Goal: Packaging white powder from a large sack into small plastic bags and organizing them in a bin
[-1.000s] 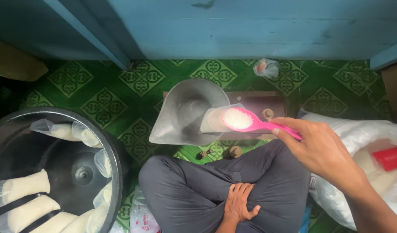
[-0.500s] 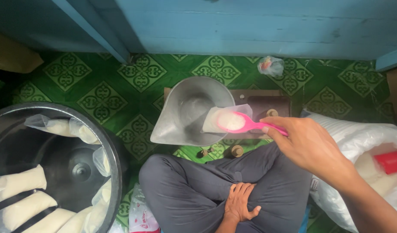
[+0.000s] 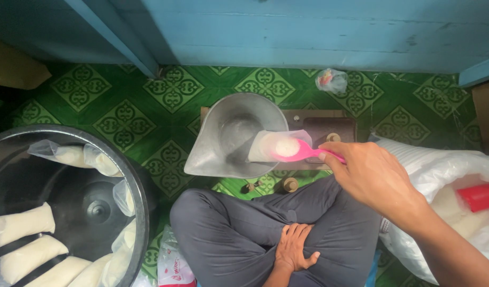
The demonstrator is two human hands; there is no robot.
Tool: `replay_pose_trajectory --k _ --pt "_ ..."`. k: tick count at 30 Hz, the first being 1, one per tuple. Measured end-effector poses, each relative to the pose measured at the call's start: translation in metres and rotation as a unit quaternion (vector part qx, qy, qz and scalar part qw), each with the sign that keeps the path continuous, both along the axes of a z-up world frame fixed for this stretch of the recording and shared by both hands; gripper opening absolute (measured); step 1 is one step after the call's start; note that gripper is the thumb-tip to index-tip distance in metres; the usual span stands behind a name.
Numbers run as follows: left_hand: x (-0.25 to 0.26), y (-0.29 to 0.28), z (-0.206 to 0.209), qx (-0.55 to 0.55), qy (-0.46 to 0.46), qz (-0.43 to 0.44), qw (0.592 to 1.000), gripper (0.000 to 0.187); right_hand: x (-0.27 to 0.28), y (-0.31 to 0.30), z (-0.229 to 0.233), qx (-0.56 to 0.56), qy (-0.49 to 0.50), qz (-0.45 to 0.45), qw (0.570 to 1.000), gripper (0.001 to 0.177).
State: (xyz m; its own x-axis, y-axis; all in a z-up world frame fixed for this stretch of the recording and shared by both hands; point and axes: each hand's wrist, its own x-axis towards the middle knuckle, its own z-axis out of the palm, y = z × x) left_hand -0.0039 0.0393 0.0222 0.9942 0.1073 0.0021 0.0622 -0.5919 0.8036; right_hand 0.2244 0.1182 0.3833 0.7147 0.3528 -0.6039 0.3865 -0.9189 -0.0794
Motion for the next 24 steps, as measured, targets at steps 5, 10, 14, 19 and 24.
replay_pose_trajectory --k 5,10,14,19,24 --pt "-0.0008 -0.0026 -0.0032 0.010 -0.001 0.003 1.000 0.078 -0.0005 -0.0044 -0.0057 0.015 -0.035 0.028 0.999 0.039" --pt "-0.0008 -0.0026 -0.0028 0.009 0.011 -0.004 1.000 0.077 -0.0029 -0.0024 -0.0024 0.010 -0.027 0.026 0.999 0.039" --pt "-0.0006 -0.0020 0.0003 0.013 -0.001 0.005 1.000 0.075 -0.0041 -0.0010 -0.0032 0.003 -0.028 0.024 0.999 0.039" --pt "-0.0004 0.0000 0.0002 -0.007 0.023 -0.012 1.000 0.079 -0.0055 -0.0003 -0.0020 0.013 -0.040 0.038 0.998 0.037" --pt "-0.0016 -0.0020 -0.0014 -0.001 0.004 -0.001 1.000 0.078 -0.0049 0.0013 0.0003 0.017 -0.038 0.036 0.998 0.037"
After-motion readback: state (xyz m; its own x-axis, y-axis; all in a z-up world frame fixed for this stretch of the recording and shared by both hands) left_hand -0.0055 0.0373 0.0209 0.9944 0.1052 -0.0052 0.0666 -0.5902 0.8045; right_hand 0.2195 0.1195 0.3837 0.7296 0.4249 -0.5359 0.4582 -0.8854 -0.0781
